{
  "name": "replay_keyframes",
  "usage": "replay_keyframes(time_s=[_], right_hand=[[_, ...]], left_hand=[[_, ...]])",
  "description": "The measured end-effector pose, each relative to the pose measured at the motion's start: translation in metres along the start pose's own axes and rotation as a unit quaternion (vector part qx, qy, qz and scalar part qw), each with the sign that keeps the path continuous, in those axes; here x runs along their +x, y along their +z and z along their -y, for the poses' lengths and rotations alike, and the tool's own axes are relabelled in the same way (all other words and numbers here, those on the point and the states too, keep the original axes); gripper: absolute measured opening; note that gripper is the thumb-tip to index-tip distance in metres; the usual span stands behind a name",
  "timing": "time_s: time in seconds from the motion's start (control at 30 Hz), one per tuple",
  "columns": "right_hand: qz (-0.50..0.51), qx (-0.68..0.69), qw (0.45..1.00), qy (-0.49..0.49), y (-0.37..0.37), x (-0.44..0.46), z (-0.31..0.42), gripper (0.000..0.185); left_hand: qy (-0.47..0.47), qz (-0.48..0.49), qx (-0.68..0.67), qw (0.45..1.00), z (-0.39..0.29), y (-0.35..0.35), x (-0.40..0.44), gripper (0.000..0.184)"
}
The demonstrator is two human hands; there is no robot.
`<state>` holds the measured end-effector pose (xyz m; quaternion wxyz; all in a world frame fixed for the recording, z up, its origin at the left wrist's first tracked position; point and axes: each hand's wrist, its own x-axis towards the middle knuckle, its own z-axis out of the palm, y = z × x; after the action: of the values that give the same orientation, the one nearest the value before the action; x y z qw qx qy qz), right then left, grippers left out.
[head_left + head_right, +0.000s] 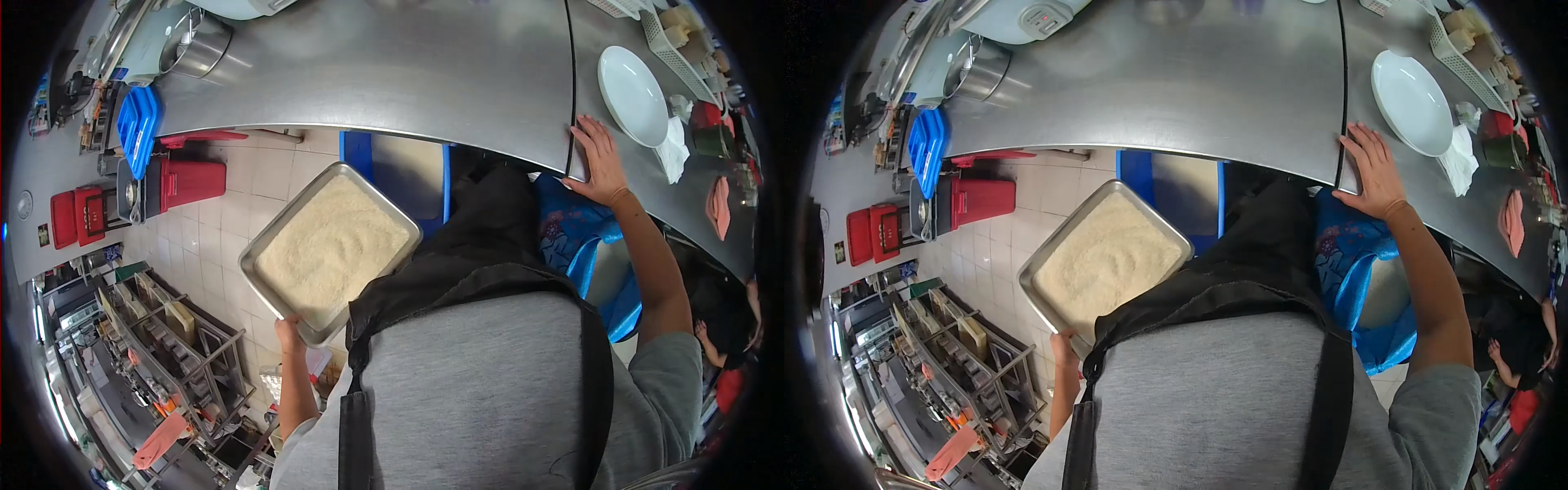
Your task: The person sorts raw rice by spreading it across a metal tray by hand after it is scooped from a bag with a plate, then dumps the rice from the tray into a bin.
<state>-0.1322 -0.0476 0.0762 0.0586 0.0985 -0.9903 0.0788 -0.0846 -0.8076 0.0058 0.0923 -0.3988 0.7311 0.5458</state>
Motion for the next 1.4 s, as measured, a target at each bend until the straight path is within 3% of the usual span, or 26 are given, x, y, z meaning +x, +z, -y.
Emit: replay_keyframes(time_s=[0.17,0.33,0.4,0.47,0.57,0.8,0.9,1.03,1.17,1.27,1.4], right_hand=[[0.011,-0.005,1.0,0.007,-0.003,0.001,0.004,0.096],[0.0,0.005,1.0,0.003,-0.001,0.0,0.004,0.095],[-0.001,0.006,1.0,0.005,-0.001,-0.001,0.003,0.094],[-0.003,0.007,1.0,0.006,-0.003,0.0,0.004,0.093],[0.001,0.003,1.0,0.014,-0.002,-0.001,0.003,0.093],[0.003,0.01,1.0,0.023,-0.001,-0.002,0.001,0.095],[0.007,0.014,0.999,0.028,-0.002,-0.002,0.001,0.094],[-0.002,0.016,1.0,0.021,0.001,-0.002,0.0,0.093],[0.0,0.011,1.0,0.023,0.0,-0.002,-0.001,0.093],[-0.006,0.009,1.0,0.016,0.0,-0.001,-0.002,0.093],[-0.005,0.004,1.0,0.016,0.001,-0.002,0.0,0.093]], left_hand=[[0.009,0.019,0.022,1.0,-0.031,0.055,0.013,0.025],[0.093,0.026,0.061,0.993,-0.064,0.136,0.024,0.043],[0.145,0.017,0.2,0.969,-0.095,0.18,0.009,0.045],[0.218,0.011,0.292,0.931,-0.08,0.211,0.037,0.044],[0.356,-0.04,0.393,0.847,-0.107,0.254,0.014,0.045],[0.409,-0.081,0.424,0.804,-0.101,0.244,0.028,0.05],[0.34,-0.072,0.403,0.847,-0.109,0.238,0.02,0.053],[0.325,-0.067,0.377,0.865,-0.106,0.208,0.019,0.056],[0.398,-0.031,0.34,0.851,-0.115,0.172,-0.003,0.06],[0.496,-0.033,0.368,0.786,-0.121,0.152,-0.017,0.06],[0.5,0.007,0.385,0.776,-0.128,0.139,-0.03,0.058]])
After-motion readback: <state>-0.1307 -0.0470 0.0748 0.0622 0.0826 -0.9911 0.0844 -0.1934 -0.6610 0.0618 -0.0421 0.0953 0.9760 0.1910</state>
